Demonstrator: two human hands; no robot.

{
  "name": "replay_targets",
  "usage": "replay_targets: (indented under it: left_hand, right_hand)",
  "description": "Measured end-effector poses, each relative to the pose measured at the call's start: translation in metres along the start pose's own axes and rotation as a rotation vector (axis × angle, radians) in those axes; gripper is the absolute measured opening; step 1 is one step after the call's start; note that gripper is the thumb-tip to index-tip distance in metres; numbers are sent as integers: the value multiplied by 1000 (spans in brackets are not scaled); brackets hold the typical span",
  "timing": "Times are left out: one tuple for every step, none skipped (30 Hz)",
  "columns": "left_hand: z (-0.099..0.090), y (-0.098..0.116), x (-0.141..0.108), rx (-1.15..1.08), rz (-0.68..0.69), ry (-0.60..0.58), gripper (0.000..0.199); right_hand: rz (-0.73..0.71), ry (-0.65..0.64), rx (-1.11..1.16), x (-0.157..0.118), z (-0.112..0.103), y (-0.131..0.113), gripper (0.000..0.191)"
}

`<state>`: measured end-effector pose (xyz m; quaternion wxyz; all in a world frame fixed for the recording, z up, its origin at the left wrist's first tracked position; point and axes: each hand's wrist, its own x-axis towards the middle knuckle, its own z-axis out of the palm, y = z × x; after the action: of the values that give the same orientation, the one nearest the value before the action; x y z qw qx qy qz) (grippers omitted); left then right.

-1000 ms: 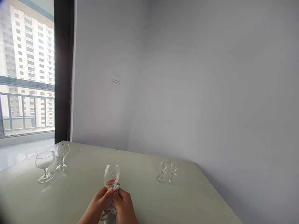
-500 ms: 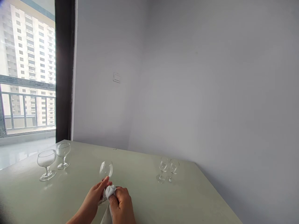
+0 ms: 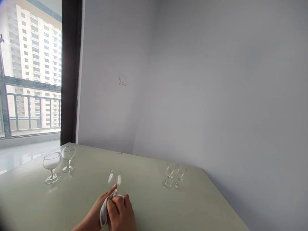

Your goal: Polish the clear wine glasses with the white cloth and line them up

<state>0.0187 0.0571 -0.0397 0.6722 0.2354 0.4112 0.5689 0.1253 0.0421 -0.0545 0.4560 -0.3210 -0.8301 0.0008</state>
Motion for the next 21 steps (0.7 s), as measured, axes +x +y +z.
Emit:
replay_targets:
  left_hand:
    - [2,1,-1,-1,1,2,44]
    - [5,2,-3,-9,10,-1,44]
    - [7,4,-5,-25,29,-8,42]
    - [9,6,-8,-43,56,-18,41]
    - [11,8,-10,-62,79,-32,39]
    - [12,10,-12,-83,96,-49,38]
    - [13,12,-14,-102,103,-69,37]
    - [13,13,-15,-125,102,-91,36]
    - [12,14,-15,-145,96,-119,35]
    - [11,15,-16,-163,89,-154,34]
    - [10,17,-16,-180,81,-195,33]
    - [9,18,-16,-193,69,-242,31]
    - [8,19,-16,-213,61,-287,29]
    - [7,21,-16,-242,57,-323,25]
    - [6,22,-17,-276,57,-348,21]
    - [6,23,-17,-311,59,-365,16]
    - [5,25,-17,-333,65,-377,12]
    - [5,26,-18,-334,79,-387,9]
    - [5,27,-18,-308,102,-396,7]
    - [5,29,-18,-261,130,-403,7]
    - [5,30,-18,-202,166,-401,7]
  right_hand:
    - [-20,7,-63,-1,0,2,31]
    - [-29,12,-72,-1,-2,4,30]
    - [-26,14,-27,-1,-5,5,28]
    - [-8,16,60,1,-9,6,27]
    - [24,15,169,3,-13,6,26]
    - [71,7,286,6,-17,5,27]
    - [132,5,399,9,-21,3,27]
    - [205,7,502,13,-24,1,27]
    - [288,11,590,17,-28,-1,24]
    - [381,16,664,20,-30,-2,20]
    - [474,26,730,23,-33,-3,15]
    - [563,41,790,26,-34,-3,10]
    - [639,53,849,28,-35,-3,10]
    - [702,69,910,29,-35,-1,14]
    - [752,84,972,29,-34,2,19]
    - [791,92,1036,28,-33,5,23]
    - [824,89,1095,27,-31,8,24]
    - [854,71,1140,26,-29,12,25]
    - [883,46,1172,24,-27,15,24]
    - [913,20,1196,23,-25,17,23]
    - [941,0,1213,21,-24,19,23]
